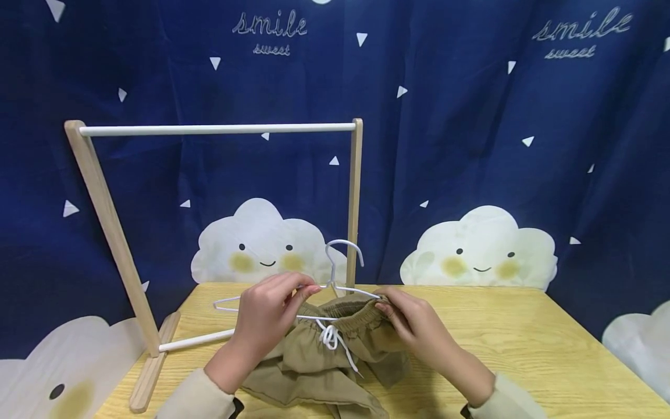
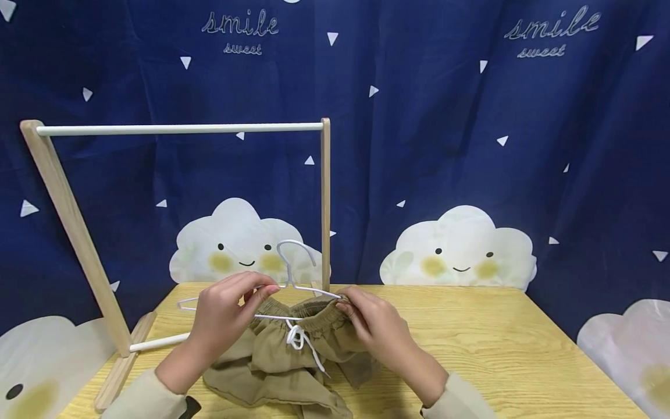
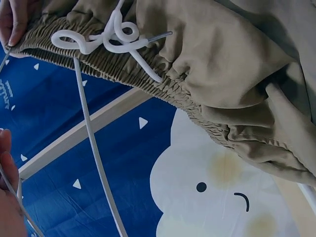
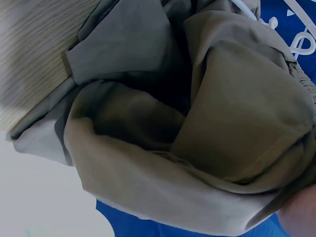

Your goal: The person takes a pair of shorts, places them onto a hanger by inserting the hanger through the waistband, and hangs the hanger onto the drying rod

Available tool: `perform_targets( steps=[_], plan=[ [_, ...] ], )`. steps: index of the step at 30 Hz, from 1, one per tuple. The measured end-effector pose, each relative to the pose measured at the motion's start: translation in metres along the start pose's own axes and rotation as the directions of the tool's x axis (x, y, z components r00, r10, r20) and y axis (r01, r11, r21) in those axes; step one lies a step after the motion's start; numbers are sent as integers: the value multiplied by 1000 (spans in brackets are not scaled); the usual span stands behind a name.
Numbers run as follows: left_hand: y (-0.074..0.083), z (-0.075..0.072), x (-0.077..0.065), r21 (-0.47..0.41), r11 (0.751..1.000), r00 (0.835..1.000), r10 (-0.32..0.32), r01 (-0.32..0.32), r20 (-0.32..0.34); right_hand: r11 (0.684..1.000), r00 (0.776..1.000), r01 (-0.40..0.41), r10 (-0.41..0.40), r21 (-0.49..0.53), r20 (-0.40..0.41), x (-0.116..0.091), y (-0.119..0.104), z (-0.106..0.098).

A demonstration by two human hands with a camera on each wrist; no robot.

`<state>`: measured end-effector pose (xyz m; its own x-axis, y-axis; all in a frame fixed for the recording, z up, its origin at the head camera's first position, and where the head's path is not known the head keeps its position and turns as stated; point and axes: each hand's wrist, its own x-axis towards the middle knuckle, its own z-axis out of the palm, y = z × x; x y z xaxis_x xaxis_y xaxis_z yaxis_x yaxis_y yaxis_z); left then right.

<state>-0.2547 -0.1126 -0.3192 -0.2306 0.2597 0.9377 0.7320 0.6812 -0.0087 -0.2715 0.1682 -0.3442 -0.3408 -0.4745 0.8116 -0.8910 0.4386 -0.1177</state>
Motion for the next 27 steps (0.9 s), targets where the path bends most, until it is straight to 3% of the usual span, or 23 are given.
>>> perform_targets(
  steps=[8,12,16,18,20,22,25,27],
  plan=[
    [-7,-6,-3,9,999,997,32,-33,71,999,999,5,-6,-42,-35,-3,-1,0],
    [-20,-14,-13,80,995,995,-60,54,78,997,998,-34,29,-75,-61,-7,2,-2],
    [-38,-22,-28,171,964,977,-211,202,32,993,993,-94,88,-75,-80,-13,5,-6],
    [-45,-25,-34,199,937,955,-296,288,12,990,990,-116,109,-80,-90,-16,6,-8],
    [-51,-26,-39,216,900,921,-390,378,15,987,987,-134,125,-92,-102,-18,7,-9],
    [-55,-26,-43,222,858,874,-484,464,43,984,985,-144,133,-104,-110,-20,8,-10],
    [-57,-22,-49,204,791,789,-604,577,109,982,984,-148,134,-115,-118,-21,8,-11],
    [-57,-17,-54,188,765,750,-642,616,157,983,983,-144,129,-113,-127,-21,8,-11]
  ],
)
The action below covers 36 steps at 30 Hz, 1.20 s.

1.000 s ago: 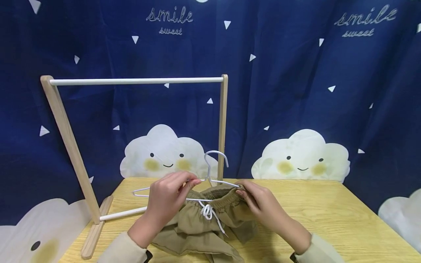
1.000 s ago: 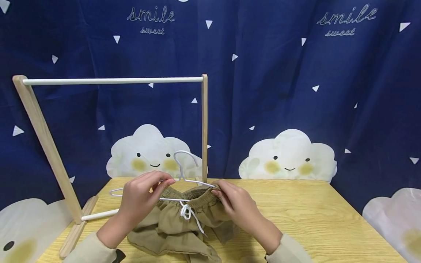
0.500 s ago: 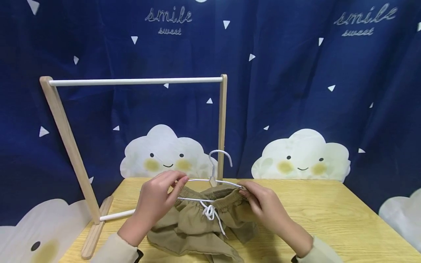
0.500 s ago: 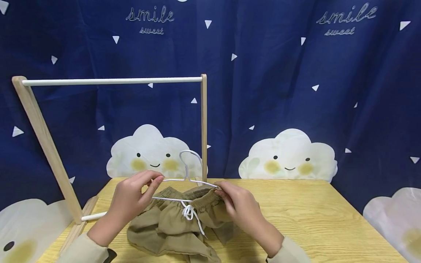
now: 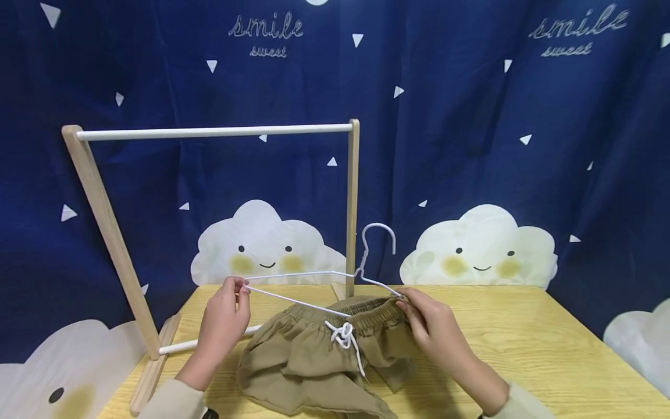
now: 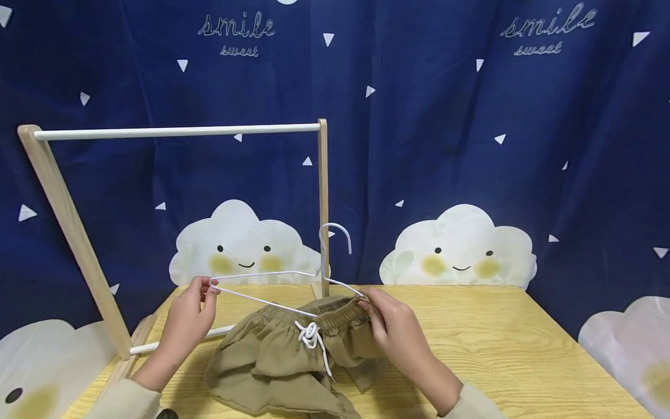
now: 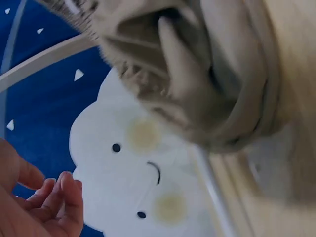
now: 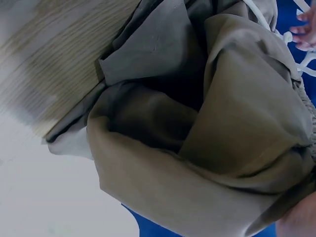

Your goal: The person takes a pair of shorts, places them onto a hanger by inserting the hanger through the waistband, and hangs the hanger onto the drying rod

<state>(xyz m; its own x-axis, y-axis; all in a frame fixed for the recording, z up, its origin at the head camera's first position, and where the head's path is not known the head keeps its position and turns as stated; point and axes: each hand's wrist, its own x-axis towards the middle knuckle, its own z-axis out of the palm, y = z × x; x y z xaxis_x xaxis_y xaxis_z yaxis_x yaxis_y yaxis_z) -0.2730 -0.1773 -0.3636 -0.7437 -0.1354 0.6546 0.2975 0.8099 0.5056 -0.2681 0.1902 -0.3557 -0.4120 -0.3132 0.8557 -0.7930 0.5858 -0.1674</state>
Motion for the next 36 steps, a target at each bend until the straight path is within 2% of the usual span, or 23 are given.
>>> perform_targets(
  steps=[2,5,7,8,10,11,13,15,17,18,20,24,26,29,31,33,36],
  plan=[
    [0,9,-3,-32,999,999,6,-4,48,1000,1000,2,-2,4,-11,0,0,0],
    [4,23,-8,-43,995,988,98,-94,115,1000,1000,13,-12,12,-22,1,-1,0],
    [9,32,-10,-61,982,971,184,-177,155,1000,1000,18,-17,12,-24,1,-1,0],
    [12,36,-10,-71,973,957,230,-221,178,1000,1000,19,-18,13,-22,1,-2,0],
    [17,43,-11,-105,947,920,320,-304,226,1000,1000,18,-18,13,-20,1,-2,0],
    [20,46,-11,-134,930,896,367,-343,251,1000,1000,17,-17,12,-19,1,-2,0],
    [25,52,-11,-187,887,836,462,-423,296,1000,1000,14,-14,13,-16,0,-2,-1],
    [29,56,-11,-198,858,785,513,-474,347,1000,1000,14,-14,11,-17,0,-2,0],
    [31,58,-13,-181,834,747,548,-521,376,1000,1000,15,-15,12,-16,-1,-2,0],
    [32,59,-13,-166,826,736,558,-539,383,1000,1000,14,-14,12,-16,-1,-2,0],
    [33,60,-14,-137,816,728,565,-561,388,1000,1000,11,-11,11,-15,-2,-2,0],
    [31,59,-14,-146,788,720,609,-598,333,1000,1000,1,-1,9,-9,-3,-2,1],
    [28,58,-14,-157,772,711,631,-616,311,1000,1000,-1,1,3,-9,-3,-2,1],
    [20,56,-15,-189,742,683,667,-643,297,1000,1000,-2,2,-11,-10,-2,-1,1],
    [14,54,-15,-229,731,667,681,-643,302,1000,1000,-2,2,-20,-12,-3,-1,1],
    [8,51,-15,-254,727,659,686,-638,308,1000,1000,-2,2,-25,-11,-3,-1,1],
    [0,46,-13,-233,738,666,673,-633,321,1000,1000,4,-4,-30,-8,-3,0,0]
  ],
)
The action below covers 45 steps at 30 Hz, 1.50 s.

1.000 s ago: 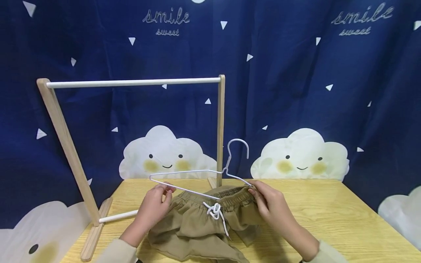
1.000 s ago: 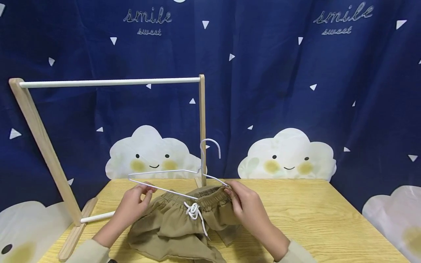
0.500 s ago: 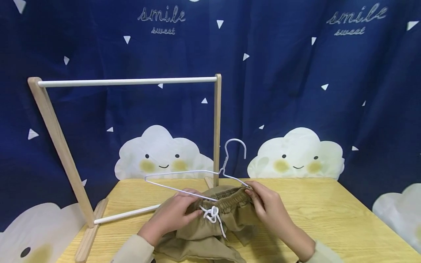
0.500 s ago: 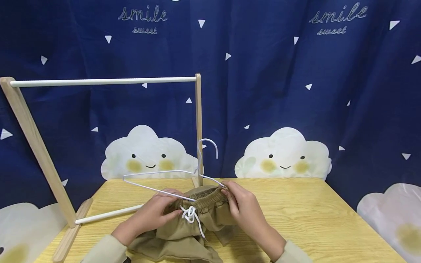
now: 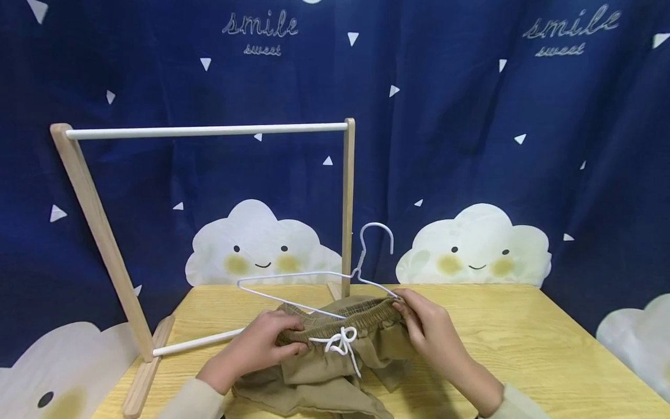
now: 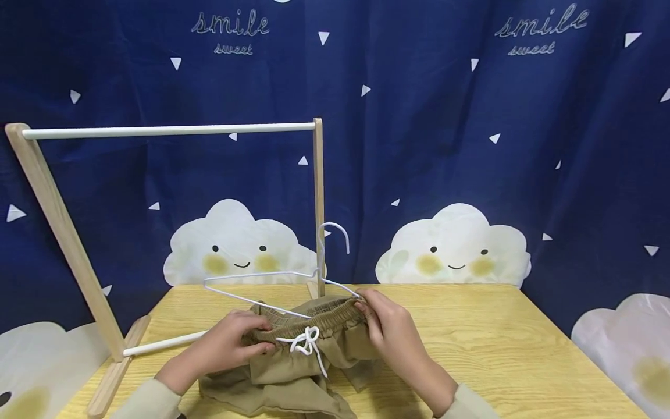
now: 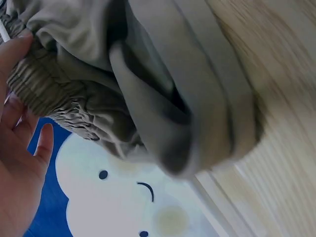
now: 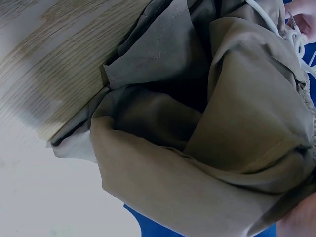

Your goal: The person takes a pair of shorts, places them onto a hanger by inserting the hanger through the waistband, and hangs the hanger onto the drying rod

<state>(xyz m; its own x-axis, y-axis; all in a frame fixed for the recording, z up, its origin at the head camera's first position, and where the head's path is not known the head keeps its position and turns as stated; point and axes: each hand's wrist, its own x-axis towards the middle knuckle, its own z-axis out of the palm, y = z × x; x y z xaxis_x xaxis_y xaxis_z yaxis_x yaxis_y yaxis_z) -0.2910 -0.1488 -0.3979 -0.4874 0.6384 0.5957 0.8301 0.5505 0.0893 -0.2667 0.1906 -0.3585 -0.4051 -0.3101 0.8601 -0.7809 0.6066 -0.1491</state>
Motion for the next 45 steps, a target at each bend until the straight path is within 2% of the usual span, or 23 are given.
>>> perform_targets(
  steps=[3,6,8,10,13,16,19,23,28,33,38,41,45],
  plan=[
    [-6,-5,-6,82,996,999,-46,44,12,1000,1000,1,-1,4,-1,-1,1,-1],
    [-12,-10,-13,177,978,993,-118,112,24,1000,1000,-4,4,8,-5,-2,3,-2],
    [-17,-14,-18,213,965,987,-161,153,22,1000,1000,-6,6,10,-3,-3,5,-3],
    [-22,-18,-23,225,959,985,-175,172,-5,1000,1000,-3,3,12,5,-4,6,-3],
    [-28,-23,-29,223,960,984,-151,169,-92,1000,1000,4,-4,13,16,-5,7,-3],
    [-34,-30,-33,212,966,975,-103,145,-196,1000,1000,19,-19,2,25,-6,7,-3],
    [-38,-37,-34,212,971,966,-57,112,-252,999,999,39,-38,-21,26,-6,7,-2],
    [-40,-44,-37,236,967,962,-25,92,-273,996,998,55,-53,-68,29,-7,7,0],
    [-39,-48,-41,281,951,953,-36,125,-300,991,996,69,-62,-115,64,-10,5,3],
    [-35,-46,-41,306,943,952,-36,134,-305,993,997,49,-42,-108,64,-11,4,4],
    [-30,-49,-39,340,920,934,-68,194,-351,992,997,35,-27,-119,72,-8,4,5],
    [-28,-50,-38,304,918,919,-131,254,-373,991,997,43,-33,-129,73,-8,3,4],
    [-25,-48,-36,148,938,895,-239,313,-377,989,996,60,-51,-138,68,-6,1,4]
  ],
)
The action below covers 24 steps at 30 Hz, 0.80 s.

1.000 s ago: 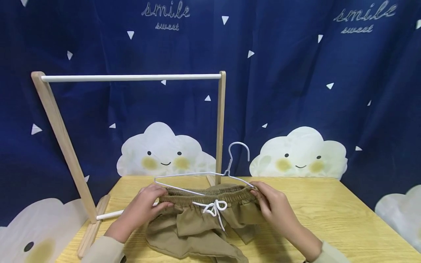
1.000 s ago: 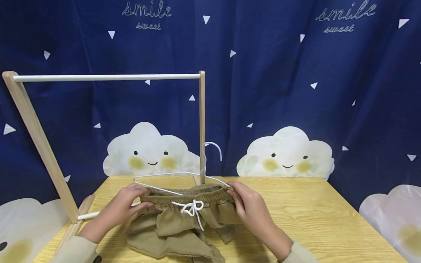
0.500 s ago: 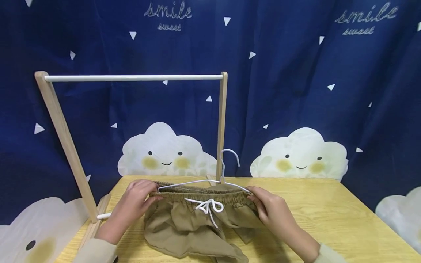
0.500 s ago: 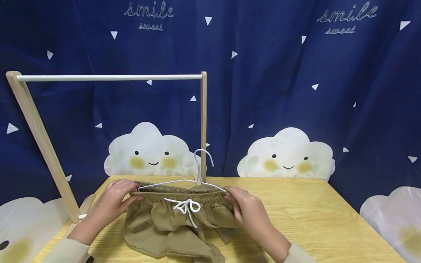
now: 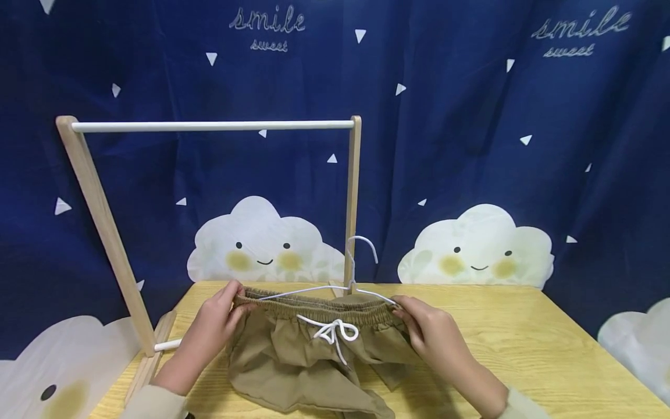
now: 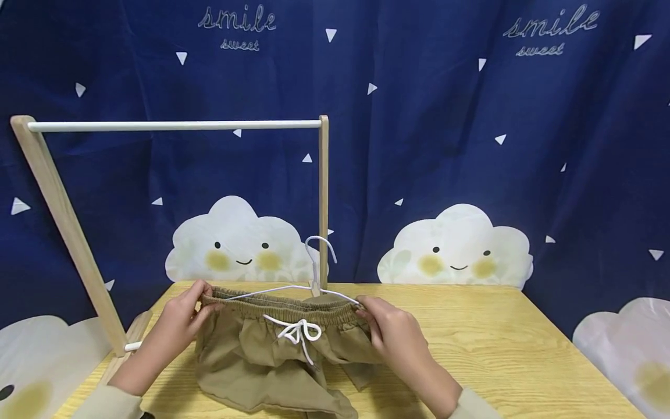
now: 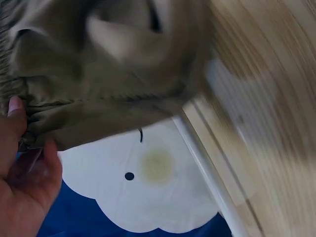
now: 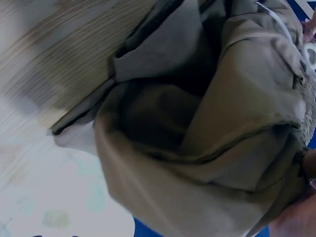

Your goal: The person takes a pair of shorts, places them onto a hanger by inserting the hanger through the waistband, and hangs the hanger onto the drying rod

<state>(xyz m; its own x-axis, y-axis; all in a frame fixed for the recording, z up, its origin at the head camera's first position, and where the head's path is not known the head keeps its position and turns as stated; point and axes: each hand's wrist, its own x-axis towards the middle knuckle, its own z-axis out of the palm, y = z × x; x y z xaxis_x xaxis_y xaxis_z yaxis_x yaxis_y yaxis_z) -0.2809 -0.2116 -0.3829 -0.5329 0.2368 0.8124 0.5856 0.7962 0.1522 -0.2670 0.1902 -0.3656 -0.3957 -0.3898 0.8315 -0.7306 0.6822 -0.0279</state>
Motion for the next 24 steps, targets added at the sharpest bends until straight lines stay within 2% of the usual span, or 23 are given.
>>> perform_targets(
  steps=[2,7,11,13,15,19,21,24],
  plan=[
    [3,0,1,-63,998,1000,-29,29,11,1000,1000,3,-3,-8,3,1,-1,0],
    [9,-2,6,-153,988,999,-25,32,47,1000,1000,-17,17,-5,25,2,-4,0],
    [16,-3,9,-253,961,991,-88,112,104,999,999,-42,42,10,24,2,-6,-1],
    [19,-4,10,-284,949,988,-113,139,105,998,998,-57,57,21,16,2,-6,-1],
    [20,-4,10,-276,953,991,-107,126,83,997,998,-69,68,28,4,2,-6,-2],
    [21,-4,12,-205,978,999,-37,44,37,996,997,-82,82,32,-11,1,-4,-2],
    [23,-4,13,-167,986,999,-5,12,39,996,997,-81,81,32,-15,1,-4,-2],
    [30,-4,16,-94,996,998,9,-3,65,997,998,-65,66,44,-17,1,-5,-1]
  ],
)
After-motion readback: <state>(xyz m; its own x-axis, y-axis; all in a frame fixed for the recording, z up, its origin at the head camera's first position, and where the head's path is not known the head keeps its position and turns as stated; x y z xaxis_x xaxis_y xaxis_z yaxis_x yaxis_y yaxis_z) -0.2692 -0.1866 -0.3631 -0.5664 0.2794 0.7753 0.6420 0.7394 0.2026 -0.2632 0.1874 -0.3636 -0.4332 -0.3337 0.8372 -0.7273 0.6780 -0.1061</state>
